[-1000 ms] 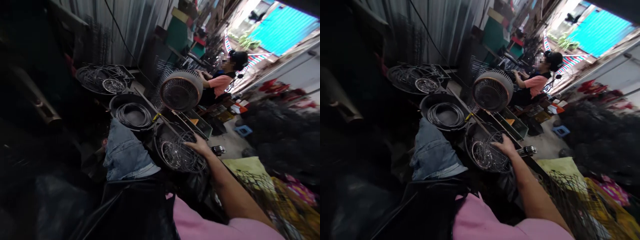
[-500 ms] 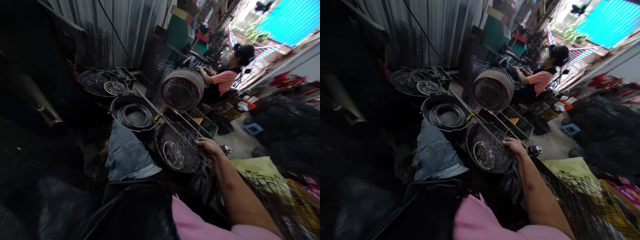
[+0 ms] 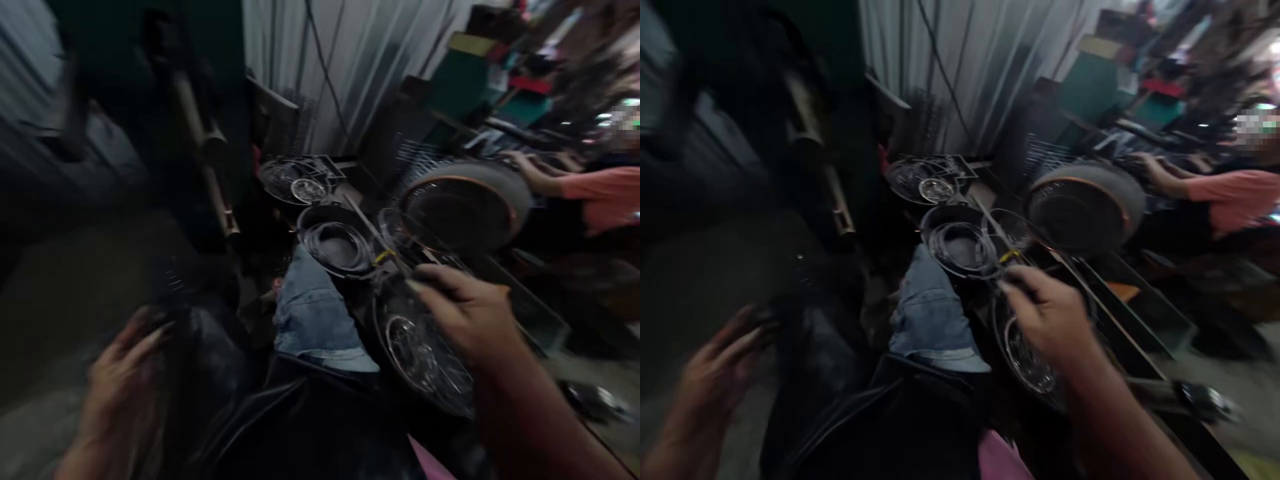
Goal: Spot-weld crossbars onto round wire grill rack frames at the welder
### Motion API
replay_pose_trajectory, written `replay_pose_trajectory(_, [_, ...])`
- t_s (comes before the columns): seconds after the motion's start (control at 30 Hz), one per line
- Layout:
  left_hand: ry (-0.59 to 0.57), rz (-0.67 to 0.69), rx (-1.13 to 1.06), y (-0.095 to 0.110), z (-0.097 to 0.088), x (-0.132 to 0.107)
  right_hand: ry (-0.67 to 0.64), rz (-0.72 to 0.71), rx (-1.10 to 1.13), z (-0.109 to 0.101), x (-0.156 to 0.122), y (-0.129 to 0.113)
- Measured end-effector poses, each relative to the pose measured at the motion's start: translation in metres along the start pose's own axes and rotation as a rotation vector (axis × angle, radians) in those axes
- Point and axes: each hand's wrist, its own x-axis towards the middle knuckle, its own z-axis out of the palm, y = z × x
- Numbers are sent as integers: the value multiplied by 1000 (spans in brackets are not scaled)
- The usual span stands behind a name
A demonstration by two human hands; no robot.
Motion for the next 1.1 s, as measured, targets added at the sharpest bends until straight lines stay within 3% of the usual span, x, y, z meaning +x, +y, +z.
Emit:
replay_pose_trajectory(0.1, [-73,-140,-183,-14,20,-17,-316,-392,229,87,-4,-55])
replay_pose_trajectory(0.17, [-137,-225,-217,-28,38,-26,-640,-592,320,133,-17,-87])
replay_pose_trajectory(0.27, [-28,-178,-172,-43,42,-30,-1049,-701,380,165,-32,-114])
replay_pose_trajectory(0.33, [22,-179,-199,-43,28,-28,-1145,-662,518,168,-26,-110])
replay_pose_trajectory(0.37, [21,-181,-229,-39,19,-26,-1121,-596,612,167,-17,-103])
replay_pose_trajectory(0.43, [-3,-147,-278,-26,2,-22,-925,-367,746,169,7,-79])
replay_pose_trajectory(0.5, [-55,-113,-305,-10,-7,-17,-640,-107,726,176,32,-53])
replay_pose_trajectory(0.57, [-110,-111,-323,4,-5,-12,-498,85,684,187,51,-33])
replay_pose_trajectory(0.67, [-173,-166,-350,20,8,-7,-636,301,872,203,64,-26])
replay_pose_trajectory(0.8, [-149,-216,-373,40,22,-3,-804,433,1176,209,65,-48])
replay_pose_trajectory(1.1, [-102,84,-336,109,41,-9,-851,472,1398,185,83,-89])
